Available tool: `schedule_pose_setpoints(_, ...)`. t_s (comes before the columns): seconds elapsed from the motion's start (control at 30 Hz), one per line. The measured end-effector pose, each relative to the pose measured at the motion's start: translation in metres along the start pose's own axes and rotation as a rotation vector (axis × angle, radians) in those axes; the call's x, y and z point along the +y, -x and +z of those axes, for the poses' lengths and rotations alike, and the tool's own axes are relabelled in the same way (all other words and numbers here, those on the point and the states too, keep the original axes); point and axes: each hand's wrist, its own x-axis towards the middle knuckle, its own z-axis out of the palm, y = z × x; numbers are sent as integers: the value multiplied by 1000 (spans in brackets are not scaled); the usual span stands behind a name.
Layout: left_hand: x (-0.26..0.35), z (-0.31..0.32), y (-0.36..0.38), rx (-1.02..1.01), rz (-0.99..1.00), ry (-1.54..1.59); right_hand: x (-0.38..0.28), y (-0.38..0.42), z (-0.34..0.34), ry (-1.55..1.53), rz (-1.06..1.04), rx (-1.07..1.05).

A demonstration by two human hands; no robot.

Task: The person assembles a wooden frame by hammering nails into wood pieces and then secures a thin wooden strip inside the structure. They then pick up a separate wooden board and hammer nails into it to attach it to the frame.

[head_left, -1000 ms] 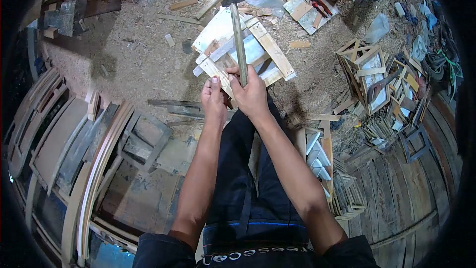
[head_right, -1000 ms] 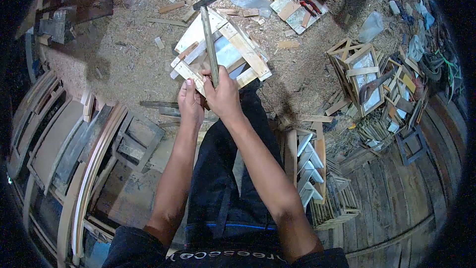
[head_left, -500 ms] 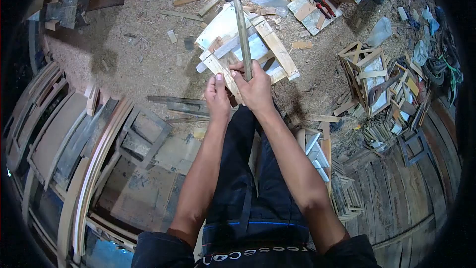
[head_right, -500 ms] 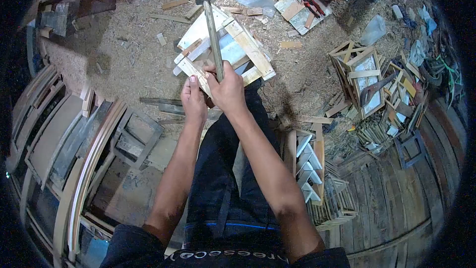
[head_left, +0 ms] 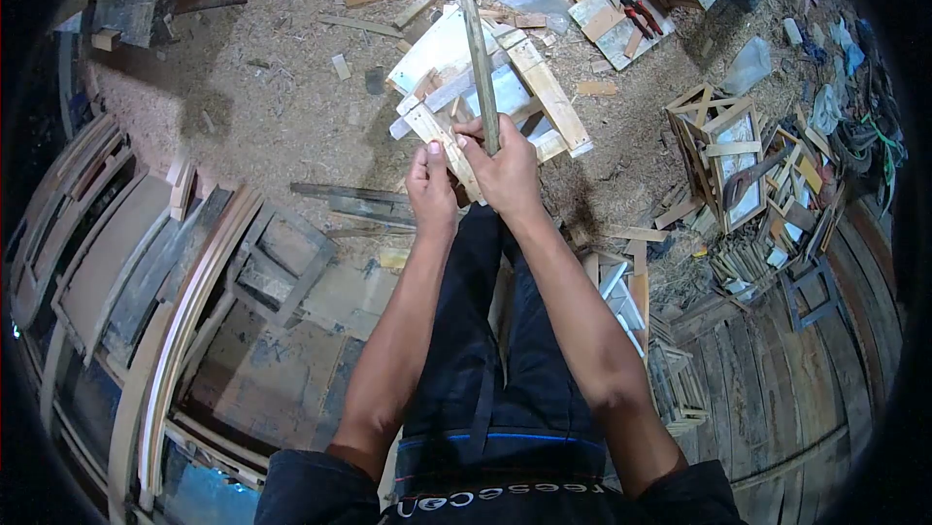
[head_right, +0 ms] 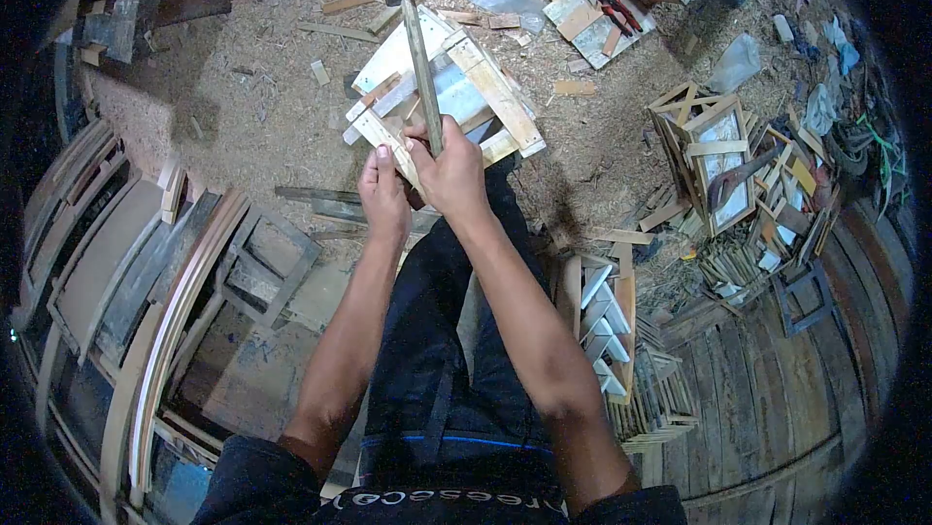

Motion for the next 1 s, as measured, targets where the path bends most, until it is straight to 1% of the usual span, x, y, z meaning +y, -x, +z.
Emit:
schedule_pose_setpoints(0.13,5,2,5,47,-62,2,-2,1,0,6,-8,-5)
schedule_pose_setpoints(0.2,8,6,6,76,-88,-16,-3,2,2,28,-23,29)
schedule_pose_setpoints(0.27,12,13,7,198,-149,51,-1,2,3,20,-28,28)
schedule_pose_setpoints(0.4,13,10,7,170,-149,76,-3,3,2,-1,-14,24)
schedule_pose_setpoints(0.47,14,7,8,100,-153,38,-2,2,2,0,-6,22)
schedule_pose_setpoints(0.6,6,1,4,117,-168,-14,3,1,3,-4,-9,18)
schedule_pose_setpoints(0.7,7,3,5,138,-172,27,3,1,3,-5,-7,15)
schedule_pose_setpoints(0.8,9,5,5,105,-159,105,4,0,3,-9,-47,29)
schedule_pose_setpoints(0.87,9,8,4,148,-147,173,4,0,3,-6,-40,28)
schedule_pose_setpoints(1.0,10,4,3,140,-151,200,1,0,2,-8,-32,26)
